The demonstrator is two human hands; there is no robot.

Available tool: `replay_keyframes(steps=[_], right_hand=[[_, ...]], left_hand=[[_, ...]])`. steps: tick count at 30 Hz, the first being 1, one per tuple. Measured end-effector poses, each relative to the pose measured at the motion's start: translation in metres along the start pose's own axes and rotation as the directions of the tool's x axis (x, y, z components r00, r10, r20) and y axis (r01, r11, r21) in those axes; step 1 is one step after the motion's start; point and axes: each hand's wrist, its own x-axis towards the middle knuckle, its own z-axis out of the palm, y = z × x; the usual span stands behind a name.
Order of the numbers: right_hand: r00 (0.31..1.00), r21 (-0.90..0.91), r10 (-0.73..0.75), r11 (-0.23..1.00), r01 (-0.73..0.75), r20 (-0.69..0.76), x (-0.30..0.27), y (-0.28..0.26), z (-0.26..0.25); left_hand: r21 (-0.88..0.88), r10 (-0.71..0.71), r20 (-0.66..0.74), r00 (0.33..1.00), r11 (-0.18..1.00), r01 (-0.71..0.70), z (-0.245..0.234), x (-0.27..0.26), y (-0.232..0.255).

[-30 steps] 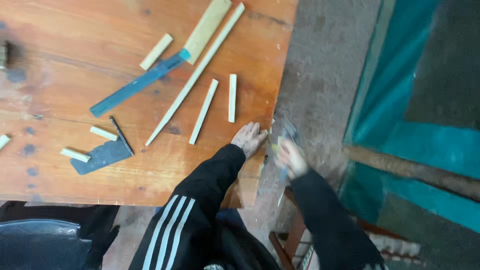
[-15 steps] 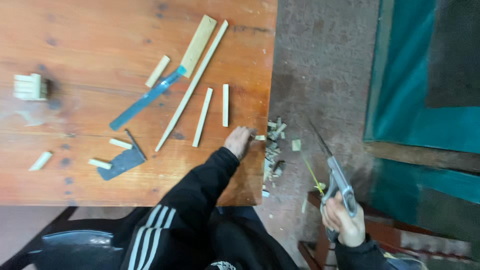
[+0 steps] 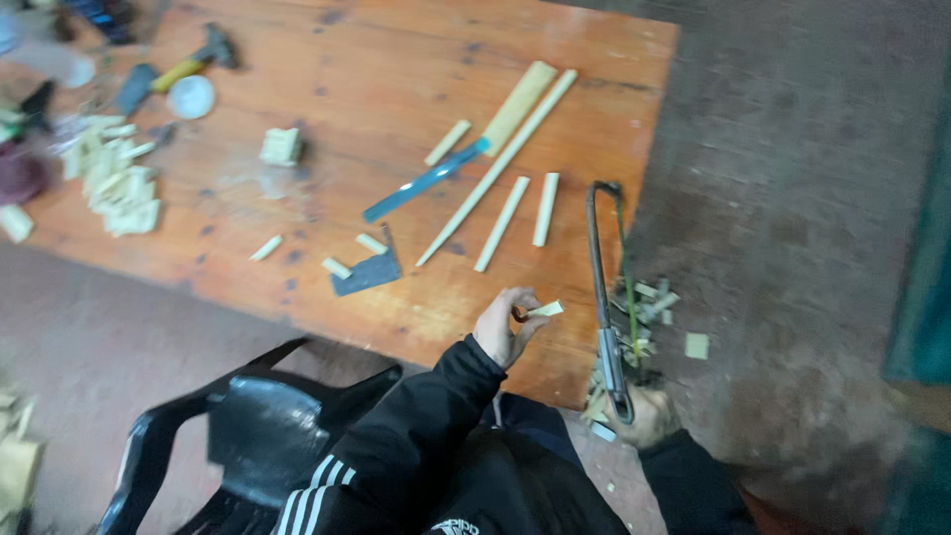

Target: The person measures and marks small wooden blocks with a pen and ruler, then saws the blocks into smaller pieces using a hacksaw on a workbench.

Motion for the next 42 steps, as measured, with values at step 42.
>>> replay_keyframes(steps=[42], right_hand=[[0.739,-0.722,0.617,0.638,-0.268,0.271,0.003,0.000,0.216]], left_hand=[[0.395,0.316,0.394,0.863,0.790,-0.469,-0.397,0.038,-0.313]])
